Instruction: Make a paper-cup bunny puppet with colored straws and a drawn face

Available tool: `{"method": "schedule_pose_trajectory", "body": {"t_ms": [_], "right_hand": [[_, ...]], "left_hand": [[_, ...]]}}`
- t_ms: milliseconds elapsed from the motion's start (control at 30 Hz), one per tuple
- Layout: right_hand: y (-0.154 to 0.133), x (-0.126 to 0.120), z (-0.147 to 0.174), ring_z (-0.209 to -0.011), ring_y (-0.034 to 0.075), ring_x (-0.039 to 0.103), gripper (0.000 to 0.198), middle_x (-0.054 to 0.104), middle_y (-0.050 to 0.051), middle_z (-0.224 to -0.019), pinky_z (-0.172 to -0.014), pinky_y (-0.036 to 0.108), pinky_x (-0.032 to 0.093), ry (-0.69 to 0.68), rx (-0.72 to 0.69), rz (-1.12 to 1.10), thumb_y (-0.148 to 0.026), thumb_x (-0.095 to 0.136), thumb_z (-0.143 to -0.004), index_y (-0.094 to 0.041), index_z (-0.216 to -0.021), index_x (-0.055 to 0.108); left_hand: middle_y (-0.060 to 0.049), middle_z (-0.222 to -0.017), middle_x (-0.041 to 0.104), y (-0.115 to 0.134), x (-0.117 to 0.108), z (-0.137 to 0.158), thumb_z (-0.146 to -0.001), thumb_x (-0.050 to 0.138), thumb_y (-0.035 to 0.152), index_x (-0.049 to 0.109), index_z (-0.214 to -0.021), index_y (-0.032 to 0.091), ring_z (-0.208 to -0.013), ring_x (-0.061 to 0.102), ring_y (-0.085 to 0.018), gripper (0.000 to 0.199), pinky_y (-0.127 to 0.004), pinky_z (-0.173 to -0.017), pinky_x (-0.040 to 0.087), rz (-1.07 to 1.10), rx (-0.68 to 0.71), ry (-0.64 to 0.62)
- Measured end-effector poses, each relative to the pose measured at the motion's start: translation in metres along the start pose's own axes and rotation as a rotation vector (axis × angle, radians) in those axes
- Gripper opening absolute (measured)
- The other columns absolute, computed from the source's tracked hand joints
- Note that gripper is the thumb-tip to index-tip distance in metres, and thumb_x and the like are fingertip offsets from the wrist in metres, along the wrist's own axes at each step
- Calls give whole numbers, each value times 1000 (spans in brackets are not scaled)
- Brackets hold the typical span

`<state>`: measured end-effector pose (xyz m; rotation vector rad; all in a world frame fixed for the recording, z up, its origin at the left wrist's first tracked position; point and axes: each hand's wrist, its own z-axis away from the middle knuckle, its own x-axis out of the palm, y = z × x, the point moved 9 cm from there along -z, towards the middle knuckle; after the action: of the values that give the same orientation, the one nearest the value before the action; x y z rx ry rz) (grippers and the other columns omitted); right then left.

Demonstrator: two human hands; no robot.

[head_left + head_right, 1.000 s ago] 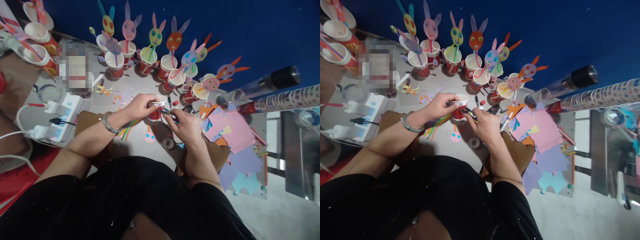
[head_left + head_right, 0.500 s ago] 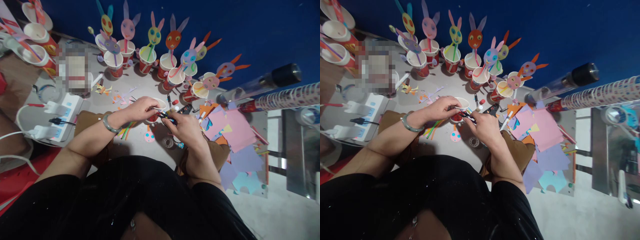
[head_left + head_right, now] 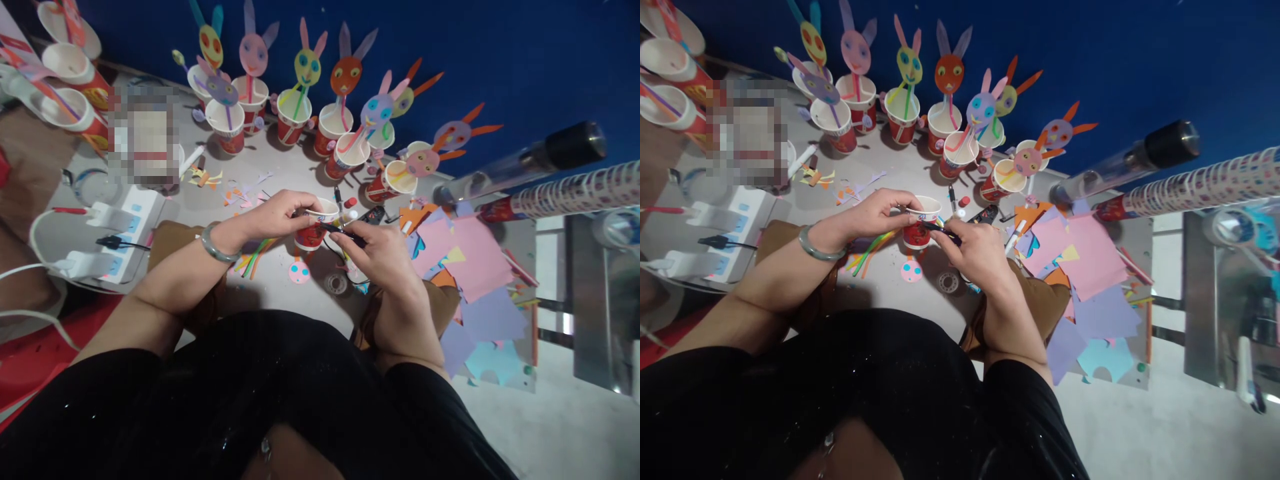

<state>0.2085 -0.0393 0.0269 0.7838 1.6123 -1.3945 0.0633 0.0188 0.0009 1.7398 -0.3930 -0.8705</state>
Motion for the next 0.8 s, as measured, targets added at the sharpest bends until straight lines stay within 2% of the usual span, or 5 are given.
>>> {"method": "schedule_pose_trajectory", "body": {"t_ms": [167, 300, 800], "right_hand": [[0, -3, 1, -54, 15, 50, 46, 58, 1, -53, -58, 28, 31, 19, 7, -43, -58, 56, -95, -20, -78, 73], [-1, -5, 2, -53, 14, 48, 45, 58, 1, -53, -57, 28, 30, 49, -10, -37, -58, 57, -94, -20, -77, 72], [-2, -9, 2, -51, 11, 44, 44, 55, -1, -54, -54, 27, 31, 141, -46, -95, -57, 58, -94, -20, -71, 67]], "left_hand": [[-7, -97, 77, 5, -1, 0, -93, 65, 46, 72, -96, 15, -90, 69, -15, 32, -26, -82, 52, 80, 26, -11], [-7, -97, 77, 2, -1, -1, -91, 67, 49, 72, -95, 16, -92, 69, -16, 34, -27, -84, 53, 104, -8, -4], [-6, -96, 76, 7, -6, 0, -89, 70, 53, 71, -95, 15, -89, 68, -15, 39, -26, -83, 53, 143, -12, 29]]}}
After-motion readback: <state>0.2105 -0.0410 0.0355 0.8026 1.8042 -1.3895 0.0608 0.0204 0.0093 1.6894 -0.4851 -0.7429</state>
